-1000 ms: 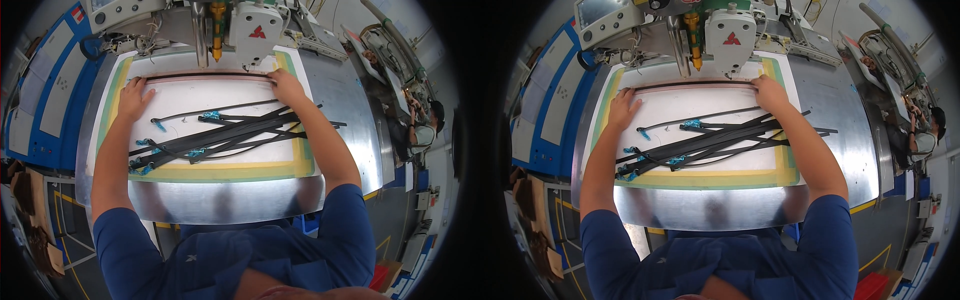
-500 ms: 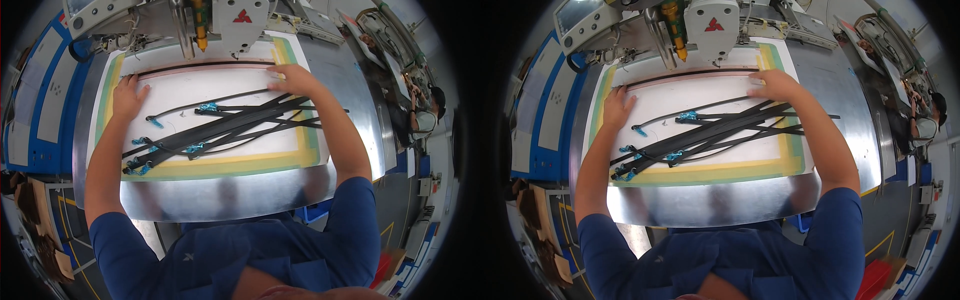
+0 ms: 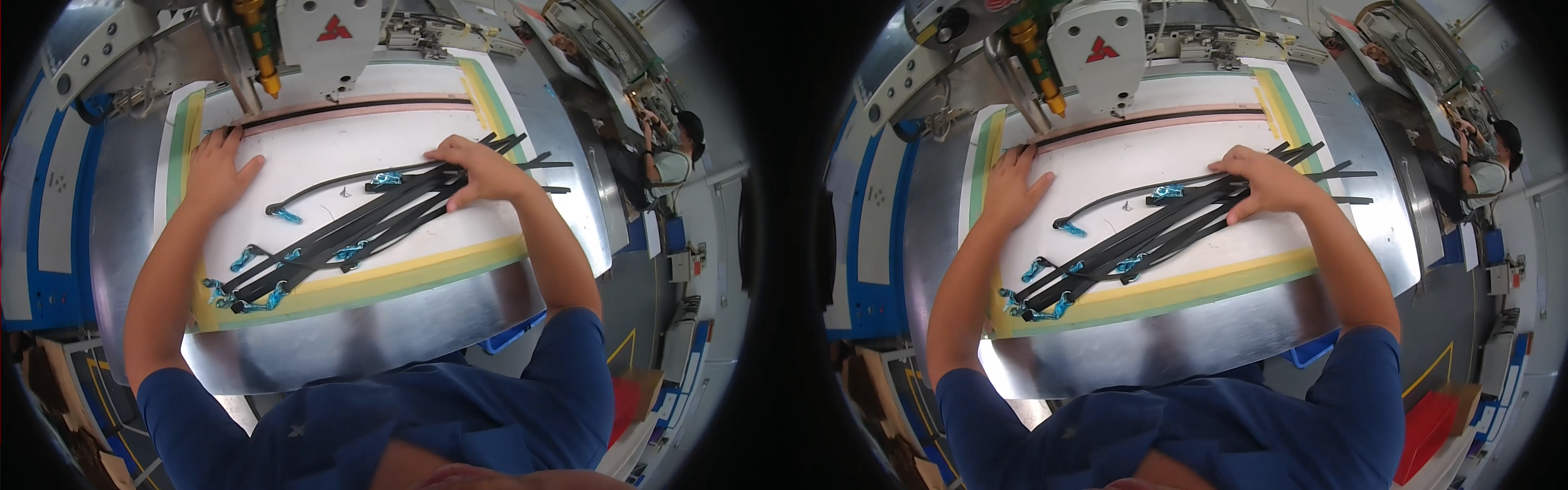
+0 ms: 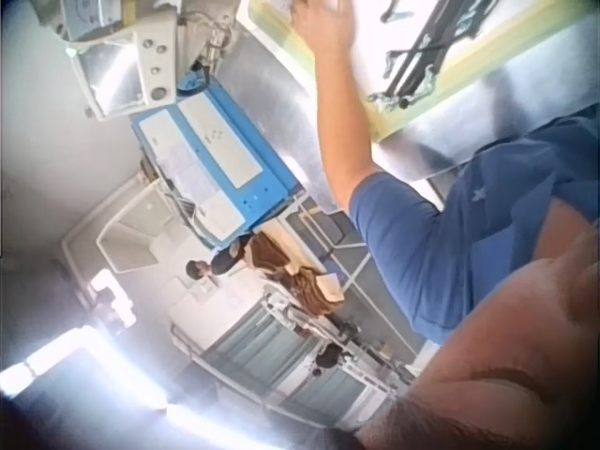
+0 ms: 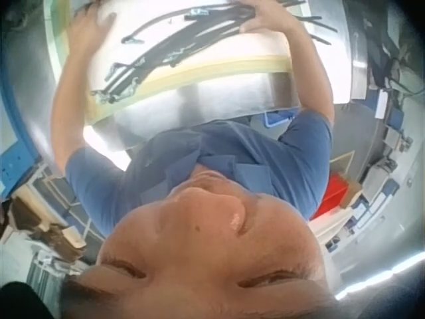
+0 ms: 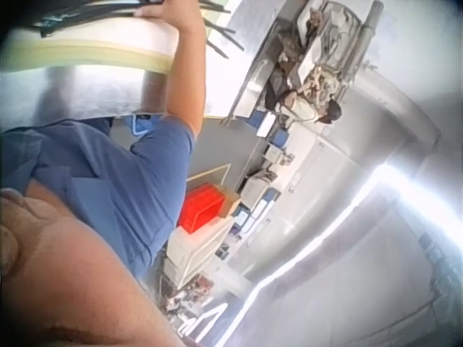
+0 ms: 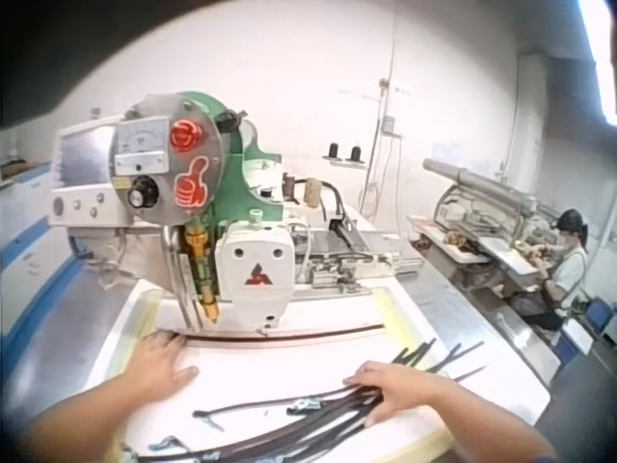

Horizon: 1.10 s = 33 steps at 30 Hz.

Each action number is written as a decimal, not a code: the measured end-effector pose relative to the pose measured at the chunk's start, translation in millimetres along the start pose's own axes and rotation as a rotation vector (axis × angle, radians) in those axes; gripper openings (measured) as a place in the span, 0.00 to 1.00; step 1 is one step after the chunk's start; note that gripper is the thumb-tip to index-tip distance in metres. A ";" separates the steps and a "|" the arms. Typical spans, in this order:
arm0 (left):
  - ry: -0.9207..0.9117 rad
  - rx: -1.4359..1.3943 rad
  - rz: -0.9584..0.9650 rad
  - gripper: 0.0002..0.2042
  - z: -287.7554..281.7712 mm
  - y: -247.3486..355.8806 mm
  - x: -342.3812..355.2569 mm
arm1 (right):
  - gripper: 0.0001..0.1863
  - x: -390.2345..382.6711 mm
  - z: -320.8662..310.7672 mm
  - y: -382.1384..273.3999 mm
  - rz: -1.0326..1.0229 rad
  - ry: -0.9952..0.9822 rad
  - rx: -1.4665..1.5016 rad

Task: Sewing leather or fabric straps using an industrial sewing machine.

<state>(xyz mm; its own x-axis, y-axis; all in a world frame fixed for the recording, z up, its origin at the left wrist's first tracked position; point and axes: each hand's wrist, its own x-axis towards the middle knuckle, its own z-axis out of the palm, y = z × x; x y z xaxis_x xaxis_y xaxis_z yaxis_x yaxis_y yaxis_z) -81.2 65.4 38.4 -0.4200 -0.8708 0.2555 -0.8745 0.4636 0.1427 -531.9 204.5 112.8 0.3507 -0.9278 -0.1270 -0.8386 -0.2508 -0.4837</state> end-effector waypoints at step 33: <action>-0.122 -0.183 0.211 0.39 37.4 115.3 66.4 | 0.15 112.2 -14.4 49.6 0.309 0.344 -0.275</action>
<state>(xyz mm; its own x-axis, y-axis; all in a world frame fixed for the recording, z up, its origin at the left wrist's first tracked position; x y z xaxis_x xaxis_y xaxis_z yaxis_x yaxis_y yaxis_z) -219.0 54.9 36.0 -0.6233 -0.7604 0.1824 -0.7115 0.6482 0.2712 -540.1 83.9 87.0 -0.0479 -0.9951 0.0862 -0.9756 0.0281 -0.2179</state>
